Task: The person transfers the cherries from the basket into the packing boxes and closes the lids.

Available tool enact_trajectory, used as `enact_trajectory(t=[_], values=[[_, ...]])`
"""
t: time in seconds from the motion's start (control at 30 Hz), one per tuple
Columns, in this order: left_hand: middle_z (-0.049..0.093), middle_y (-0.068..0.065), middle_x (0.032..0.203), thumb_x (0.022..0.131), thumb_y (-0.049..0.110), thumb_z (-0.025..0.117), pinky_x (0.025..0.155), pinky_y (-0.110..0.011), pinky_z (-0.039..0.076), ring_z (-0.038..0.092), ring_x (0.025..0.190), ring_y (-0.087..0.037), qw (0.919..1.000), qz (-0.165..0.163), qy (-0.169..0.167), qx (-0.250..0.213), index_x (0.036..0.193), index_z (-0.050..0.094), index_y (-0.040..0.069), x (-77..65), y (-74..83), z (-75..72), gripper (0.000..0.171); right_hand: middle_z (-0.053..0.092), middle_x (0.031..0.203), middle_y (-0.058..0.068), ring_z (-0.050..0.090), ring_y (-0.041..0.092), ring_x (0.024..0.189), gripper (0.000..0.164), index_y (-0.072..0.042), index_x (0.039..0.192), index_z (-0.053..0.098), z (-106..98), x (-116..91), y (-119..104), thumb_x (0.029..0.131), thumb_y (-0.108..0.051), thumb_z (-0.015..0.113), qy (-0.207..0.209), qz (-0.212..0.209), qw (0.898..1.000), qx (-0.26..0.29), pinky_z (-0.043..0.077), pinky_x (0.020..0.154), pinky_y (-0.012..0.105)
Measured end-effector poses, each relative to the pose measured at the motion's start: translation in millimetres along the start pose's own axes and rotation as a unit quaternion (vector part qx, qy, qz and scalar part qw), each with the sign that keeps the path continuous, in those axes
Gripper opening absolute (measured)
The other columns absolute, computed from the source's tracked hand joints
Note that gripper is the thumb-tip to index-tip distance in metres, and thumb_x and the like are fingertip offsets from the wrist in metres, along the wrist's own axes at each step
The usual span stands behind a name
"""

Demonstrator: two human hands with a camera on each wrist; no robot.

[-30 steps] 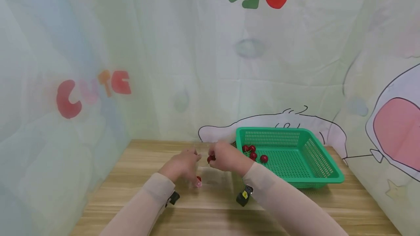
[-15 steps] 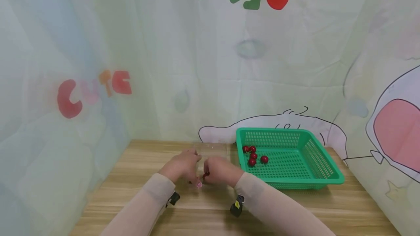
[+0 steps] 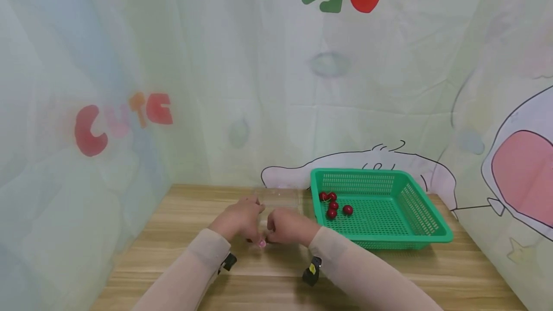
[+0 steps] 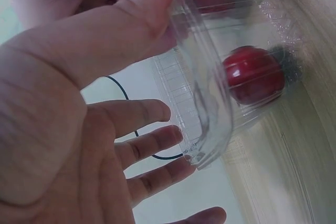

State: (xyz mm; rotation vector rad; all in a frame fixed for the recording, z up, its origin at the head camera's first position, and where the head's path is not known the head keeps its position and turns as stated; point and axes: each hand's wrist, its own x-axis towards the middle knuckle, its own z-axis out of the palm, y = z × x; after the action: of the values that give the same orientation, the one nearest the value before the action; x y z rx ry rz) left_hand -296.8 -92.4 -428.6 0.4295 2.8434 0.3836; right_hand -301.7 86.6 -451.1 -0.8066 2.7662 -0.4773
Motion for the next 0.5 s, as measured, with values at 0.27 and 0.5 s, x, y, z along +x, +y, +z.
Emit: enact_trajectory(t=[0.27, 0.5], values=[[0.056, -0.018, 0.164, 0.068, 0.039, 0.112, 0.120, -0.061, 0.056, 0.054, 0.150, -0.039, 0.9999, -0.002, -0.001, 0.014, 0.160, 0.063, 0.002, -0.2, 1.3, -1.3, 0.110, 0.081, 0.105, 0.001, 0.071, 0.012, 0.088, 0.023, -0.010, 0.120, 0.082, -29, -10, 1, 0.102, -0.024, 0.085, -0.012, 0.027, 1.000, 0.001, 0.067, 0.085, 0.035], [0.056, -0.018, 0.164, 0.070, 0.036, 0.111, 0.121, -0.062, 0.055, 0.054, 0.150, -0.039, 0.9999, -0.004, 0.001, 0.011, 0.159, 0.064, 0.003, -0.5, 1.9, -0.9, 0.106, 0.084, 0.116, 0.006, 0.075, 0.017, 0.097, 0.025, -0.010, 0.124, 0.084, -69, -18, 13, 0.106, -0.027, 0.081, 0.010, 0.020, 1.000, -0.011, 0.070, 0.093, 0.041]])
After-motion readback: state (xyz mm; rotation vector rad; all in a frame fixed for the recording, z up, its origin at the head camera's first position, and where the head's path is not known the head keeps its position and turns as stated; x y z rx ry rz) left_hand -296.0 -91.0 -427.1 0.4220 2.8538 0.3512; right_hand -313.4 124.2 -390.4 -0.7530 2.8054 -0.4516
